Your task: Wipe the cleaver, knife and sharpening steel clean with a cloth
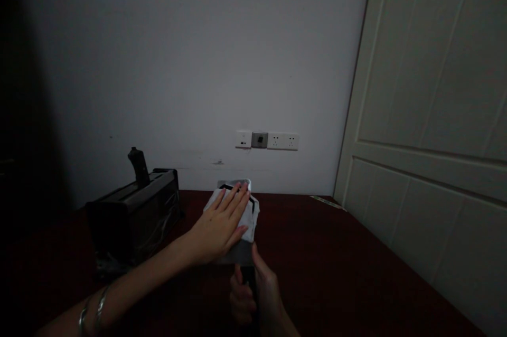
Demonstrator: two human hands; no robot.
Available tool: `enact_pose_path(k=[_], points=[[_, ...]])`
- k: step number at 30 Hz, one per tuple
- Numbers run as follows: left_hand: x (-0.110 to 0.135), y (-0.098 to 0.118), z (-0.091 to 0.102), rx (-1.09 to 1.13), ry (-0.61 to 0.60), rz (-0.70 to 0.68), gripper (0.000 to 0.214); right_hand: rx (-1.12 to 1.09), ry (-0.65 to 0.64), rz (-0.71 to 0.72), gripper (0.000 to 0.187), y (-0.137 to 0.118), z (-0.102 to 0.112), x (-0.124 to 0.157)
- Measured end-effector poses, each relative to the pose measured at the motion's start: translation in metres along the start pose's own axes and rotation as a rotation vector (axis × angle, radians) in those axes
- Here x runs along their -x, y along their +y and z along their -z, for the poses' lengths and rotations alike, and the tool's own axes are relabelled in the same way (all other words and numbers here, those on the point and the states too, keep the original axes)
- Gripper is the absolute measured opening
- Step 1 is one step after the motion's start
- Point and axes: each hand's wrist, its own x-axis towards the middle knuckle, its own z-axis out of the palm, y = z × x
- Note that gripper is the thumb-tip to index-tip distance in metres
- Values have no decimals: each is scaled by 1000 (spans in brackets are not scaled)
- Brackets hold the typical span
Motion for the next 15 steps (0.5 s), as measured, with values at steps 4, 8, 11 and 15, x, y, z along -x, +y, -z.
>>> enact_pose_path(k=[4,8,11,15], points=[[-18,-20,-5,-6,15,94,59,-27,-53,-95,48,10,10,-2],[-13,-10,-1,0,-9,53,59,-49,-19,-84,47,8,8,0],[3,10,5,18,-46,-36,59,-53,7,-44,43,1,2,3],[10,11,5,10,-82,-70,60,-52,-23,-27,43,-1,1,2]])
